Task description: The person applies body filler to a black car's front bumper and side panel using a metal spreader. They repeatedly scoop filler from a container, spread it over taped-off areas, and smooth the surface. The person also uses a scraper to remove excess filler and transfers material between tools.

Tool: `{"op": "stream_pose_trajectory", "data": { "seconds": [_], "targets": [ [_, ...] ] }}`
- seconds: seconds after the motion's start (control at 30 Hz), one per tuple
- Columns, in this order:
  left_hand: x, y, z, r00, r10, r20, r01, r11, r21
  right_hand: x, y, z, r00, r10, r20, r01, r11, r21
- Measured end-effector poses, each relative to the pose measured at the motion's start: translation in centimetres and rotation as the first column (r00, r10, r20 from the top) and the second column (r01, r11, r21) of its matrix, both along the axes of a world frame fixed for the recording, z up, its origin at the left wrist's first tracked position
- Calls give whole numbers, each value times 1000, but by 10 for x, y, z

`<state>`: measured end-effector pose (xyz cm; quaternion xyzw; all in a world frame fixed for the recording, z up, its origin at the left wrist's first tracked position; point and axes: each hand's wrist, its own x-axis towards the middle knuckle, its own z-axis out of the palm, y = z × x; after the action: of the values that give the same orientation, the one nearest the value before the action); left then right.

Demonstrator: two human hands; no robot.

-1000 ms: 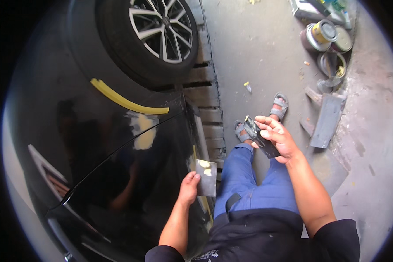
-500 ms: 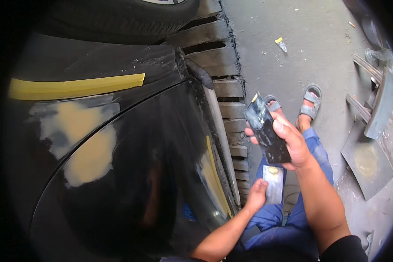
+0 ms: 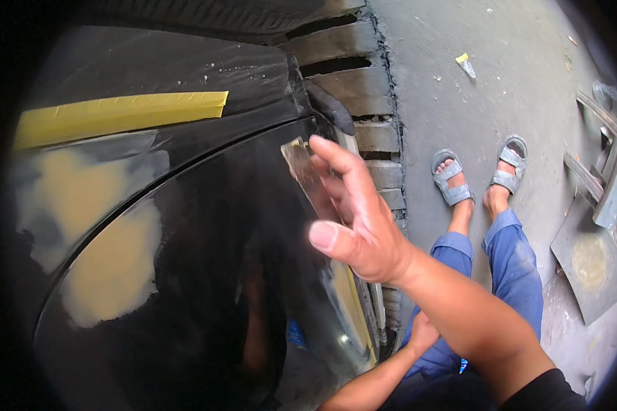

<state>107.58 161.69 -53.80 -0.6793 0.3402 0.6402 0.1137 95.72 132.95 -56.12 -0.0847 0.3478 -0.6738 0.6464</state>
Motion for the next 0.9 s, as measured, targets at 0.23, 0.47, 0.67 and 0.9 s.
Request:
{"op": "stream_pose_trajectory", "data": {
  "seconds": [0.23,0.47,0.67,0.9],
  "targets": [
    [8,21,-9,997,-69,-30,69,998,3,19,-44,3,966,-153,-209,155,988,-9],
    [9,24,-5,997,-53,-53,54,998,21,37,-46,16,916,-214,-340,173,974,-148],
    [10,23,-7,996,-60,-73,62,997,34,35,-37,7,983,-154,-98,146,985,-90],
    [6,6,-10,997,-28,-77,28,1000,1,58,5,13,996,-36,-78,38,999,21]
  ]
}}
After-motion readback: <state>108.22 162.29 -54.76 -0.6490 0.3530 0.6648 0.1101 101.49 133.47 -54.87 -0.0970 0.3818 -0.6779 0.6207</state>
